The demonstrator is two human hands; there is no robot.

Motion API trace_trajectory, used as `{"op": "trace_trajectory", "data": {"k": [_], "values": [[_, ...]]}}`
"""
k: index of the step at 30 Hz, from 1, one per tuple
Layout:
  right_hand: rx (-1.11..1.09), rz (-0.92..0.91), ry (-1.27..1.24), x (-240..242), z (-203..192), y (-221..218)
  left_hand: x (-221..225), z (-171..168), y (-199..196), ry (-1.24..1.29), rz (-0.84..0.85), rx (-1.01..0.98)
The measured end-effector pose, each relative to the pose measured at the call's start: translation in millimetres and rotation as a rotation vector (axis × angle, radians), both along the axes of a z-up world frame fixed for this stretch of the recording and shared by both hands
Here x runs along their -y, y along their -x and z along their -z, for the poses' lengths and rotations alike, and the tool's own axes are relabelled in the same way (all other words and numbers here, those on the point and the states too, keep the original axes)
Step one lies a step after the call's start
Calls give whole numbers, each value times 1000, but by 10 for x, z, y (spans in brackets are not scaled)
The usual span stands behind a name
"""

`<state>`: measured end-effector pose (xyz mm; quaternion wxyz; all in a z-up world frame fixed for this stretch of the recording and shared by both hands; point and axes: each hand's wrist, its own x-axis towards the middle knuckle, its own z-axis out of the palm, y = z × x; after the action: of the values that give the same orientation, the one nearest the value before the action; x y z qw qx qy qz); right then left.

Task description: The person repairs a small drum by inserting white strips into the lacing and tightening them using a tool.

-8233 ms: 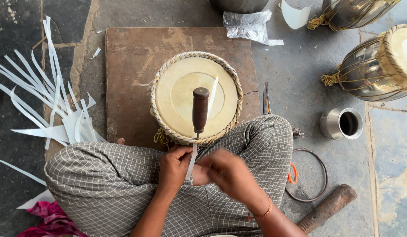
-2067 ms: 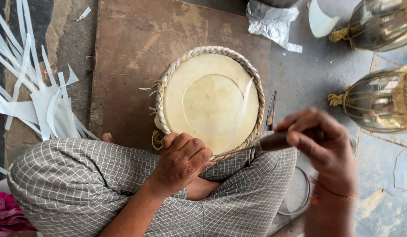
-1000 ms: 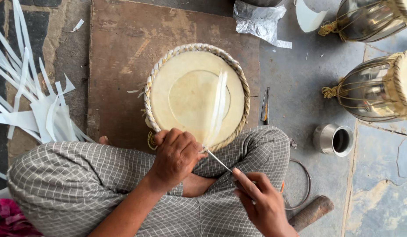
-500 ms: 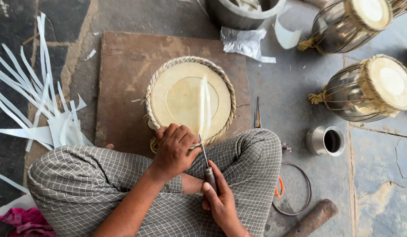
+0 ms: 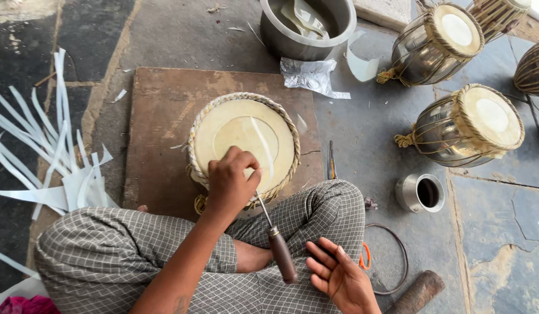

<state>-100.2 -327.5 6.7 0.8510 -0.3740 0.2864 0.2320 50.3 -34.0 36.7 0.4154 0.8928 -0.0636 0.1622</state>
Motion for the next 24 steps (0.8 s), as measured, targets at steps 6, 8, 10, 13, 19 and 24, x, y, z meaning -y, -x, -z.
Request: {"op": "trace_trajectory", "data": {"k": [6, 8, 10, 13, 19, 24], "values": [[210, 73, 336, -93, 340, -685, -41, 36, 218, 212, 81, 96], [411, 144, 723, -318, 264, -1061, -4, -25, 267, 234, 61, 108], [694, 114, 864, -447, 43, -1290, -2, -40, 283, 262, 51, 128], [800, -140, 893, -703, -276, -1141, -27, -15, 324, 388, -6, -10], [427, -447, 508, -1091, -633, -788, -63, -13, 435, 153, 51, 208], [380, -496, 456, -1115, -681, -825, -109, -55, 563, -135, 232, 426]]}}
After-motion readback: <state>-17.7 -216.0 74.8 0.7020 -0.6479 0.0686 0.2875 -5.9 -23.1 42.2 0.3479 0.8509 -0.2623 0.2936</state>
